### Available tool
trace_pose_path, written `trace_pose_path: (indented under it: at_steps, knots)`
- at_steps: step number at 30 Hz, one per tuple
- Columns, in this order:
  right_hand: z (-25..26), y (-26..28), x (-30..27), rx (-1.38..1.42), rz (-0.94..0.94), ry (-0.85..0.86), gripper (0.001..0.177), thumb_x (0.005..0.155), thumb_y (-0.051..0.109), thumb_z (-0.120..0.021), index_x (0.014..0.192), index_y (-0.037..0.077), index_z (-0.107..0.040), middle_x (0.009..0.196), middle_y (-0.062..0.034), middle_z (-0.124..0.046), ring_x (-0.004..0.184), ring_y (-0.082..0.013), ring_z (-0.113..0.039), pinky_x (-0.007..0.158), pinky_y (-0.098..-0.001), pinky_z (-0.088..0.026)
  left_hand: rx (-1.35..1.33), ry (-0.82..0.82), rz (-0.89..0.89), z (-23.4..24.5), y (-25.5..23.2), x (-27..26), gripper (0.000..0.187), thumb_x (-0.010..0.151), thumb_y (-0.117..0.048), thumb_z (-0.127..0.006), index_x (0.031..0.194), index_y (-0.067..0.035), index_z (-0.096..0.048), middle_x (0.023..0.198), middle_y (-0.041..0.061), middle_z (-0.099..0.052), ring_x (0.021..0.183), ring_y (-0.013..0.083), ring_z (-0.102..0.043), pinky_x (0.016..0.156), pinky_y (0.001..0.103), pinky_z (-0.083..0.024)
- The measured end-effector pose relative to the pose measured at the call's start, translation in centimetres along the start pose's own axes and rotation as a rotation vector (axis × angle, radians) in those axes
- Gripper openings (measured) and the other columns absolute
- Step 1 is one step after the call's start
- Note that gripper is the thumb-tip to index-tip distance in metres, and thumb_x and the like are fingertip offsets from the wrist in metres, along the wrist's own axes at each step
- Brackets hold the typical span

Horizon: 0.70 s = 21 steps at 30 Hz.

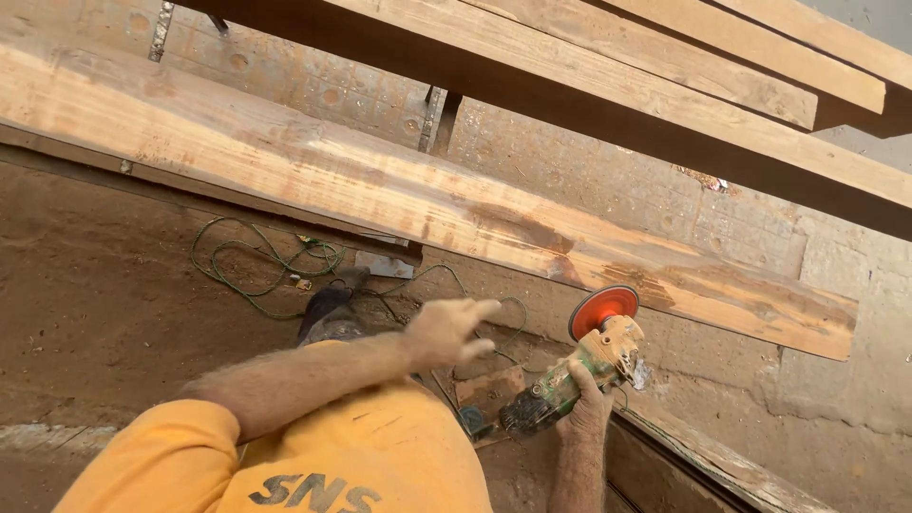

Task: The person sands long wooden beams using a power angle grinder with a sanding disc attachment.

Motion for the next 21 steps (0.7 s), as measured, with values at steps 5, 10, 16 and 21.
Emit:
trace_pose_path:
  at_steps: [5,10,16,21]
  knots:
    - [-5.4,-1.7,-1.4,-0.324,-0.123,-0.102,0.059,0.076,0.026,-0.085,0.125,0.001,-0.061,0.102,-0.0154,-0.071,0.094,-0.0303,-0.070,0.082,-0.0528,-0.060,0.716,-0.423,0.212,19.9,15.4,-3.5,0.067,0.102,-0.055,-0.060,0.135,0.003,-0.061,0.114,0.022,-0.069,0.108,0.0358,-0.066,0.091,0.050,-0.059]
    - [-14.2,-2.7,-4.6,-0.768,-0.205,-0.114,0.069,0.064,0.030,-0.090,0.123,0.004,-0.065,0.105,-0.0123,-0.075,0.099,-0.0282,-0.072,0.091,-0.0495,-0.059,0.891,-0.394,0.476,30.2,30.3,-6.1,0.084,0.118,-0.065,-0.045,0.153,0.011,-0.045,0.153,0.037,-0.043,0.152,0.0492,-0.031,0.124,0.064,-0.021]
    - [-9.5,1.4,0.1,-0.902,-0.207,-0.240,0.051,0.070,0.031,-0.087,0.111,0.007,-0.067,0.098,-0.0082,-0.073,0.087,-0.0202,-0.070,0.084,-0.0418,-0.059,0.892,-0.352,0.465,30.0,34.3,-7.5,0.048,0.113,-0.038,-0.044,0.125,0.004,-0.063,0.135,0.024,-0.054,0.148,0.0435,-0.031,0.129,0.068,0.000]
    - [-3.7,5.0,4.7,-0.679,-0.269,-0.412,0.052,0.075,0.028,-0.084,0.113,0.001,-0.063,0.091,-0.0132,-0.068,0.072,-0.0244,-0.069,0.067,-0.0443,-0.062,0.930,-0.356,0.465,29.9,33.9,-7.2,0.045,0.113,-0.039,-0.046,0.112,0.002,-0.066,0.120,0.020,-0.057,0.141,0.0386,-0.037,0.130,0.068,-0.001]
Point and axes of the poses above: each hand's wrist, its own x-axis towards the middle knuckle, its own z-axis out of the back of the hand, y = z × x, the point moved 7 cm from there along x, towards the middle knuckle
